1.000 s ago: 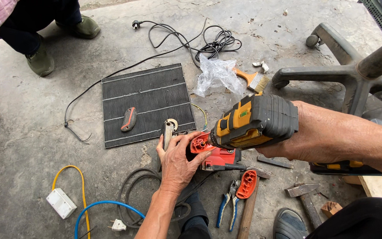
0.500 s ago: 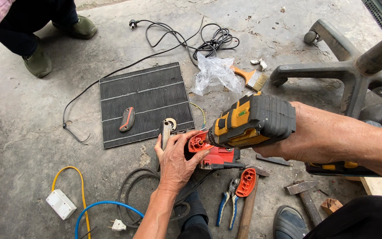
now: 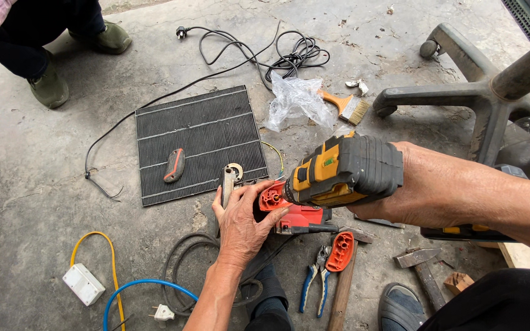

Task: The person uses a knife to scrape a small metal piece on a wooden board. They then pick up a red plastic housing and use a power drill to work on it, followed by manually assembling the housing components.

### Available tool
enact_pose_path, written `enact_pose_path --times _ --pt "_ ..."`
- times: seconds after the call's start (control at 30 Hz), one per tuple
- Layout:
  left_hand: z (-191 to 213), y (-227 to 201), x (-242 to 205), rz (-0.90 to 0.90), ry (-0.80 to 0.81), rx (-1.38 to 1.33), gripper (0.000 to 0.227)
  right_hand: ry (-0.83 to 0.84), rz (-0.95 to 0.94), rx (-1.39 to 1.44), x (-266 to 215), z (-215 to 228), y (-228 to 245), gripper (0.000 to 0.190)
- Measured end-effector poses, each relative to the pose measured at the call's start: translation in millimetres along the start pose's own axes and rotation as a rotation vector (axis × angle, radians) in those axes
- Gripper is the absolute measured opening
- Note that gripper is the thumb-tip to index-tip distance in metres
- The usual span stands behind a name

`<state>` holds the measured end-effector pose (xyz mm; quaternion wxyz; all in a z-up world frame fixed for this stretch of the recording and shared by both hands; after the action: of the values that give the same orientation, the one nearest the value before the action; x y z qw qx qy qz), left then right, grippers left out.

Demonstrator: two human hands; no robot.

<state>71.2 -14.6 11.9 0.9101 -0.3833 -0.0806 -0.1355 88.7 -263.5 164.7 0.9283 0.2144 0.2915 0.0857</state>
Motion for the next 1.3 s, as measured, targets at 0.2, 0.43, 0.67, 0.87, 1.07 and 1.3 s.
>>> enact_pose_path --times 0.2,0.43,0.67,0.87,1.07,1.3 --pt "-0.5 1.4 0.0 0.008 -0.005 0.011 0.061 0.014 -0.076 -0.024 -0.9 1.4 1.4 0.021" --pt "-0.6 2.5 1.5 0.009 0.0 0.002 0.061 0.013 -0.098 -0.028 2.3 2.0 -0.8 0.031" --pt "-2.2 4.9 1.0 0.001 -0.004 0.013 0.061 0.018 -0.083 -0.03 3.9 -0.5 -5.7 0.018" --pt "0.1 2.7 1.8 0.008 -0.007 0.003 0.06 0.011 -0.063 -0.037 1.9 0.6 -0.8 0.017" --pt "-1.3 9.5 5.9 0.053 0.035 -0.01 0.06 -0.003 0.117 -0.337 3.0 6.2 9.3 0.092" --pt "4.3 4.0 0.7 0.05 0.047 -0.036 0.059 0.197 0.03 -0.593 19.4 19.0 -1.1 0.098"
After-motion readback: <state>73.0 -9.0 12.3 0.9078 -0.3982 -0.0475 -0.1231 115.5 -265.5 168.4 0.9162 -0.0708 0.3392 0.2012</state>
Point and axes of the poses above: each hand's wrist, its own x-axis towards the middle knuckle, its own z-axis out of the back of the hand, y = z × x, the point moved 7 cm from there along x, towards the middle knuckle, and after that the axes turned 7 degrees about -x, right-handed, at the moved point
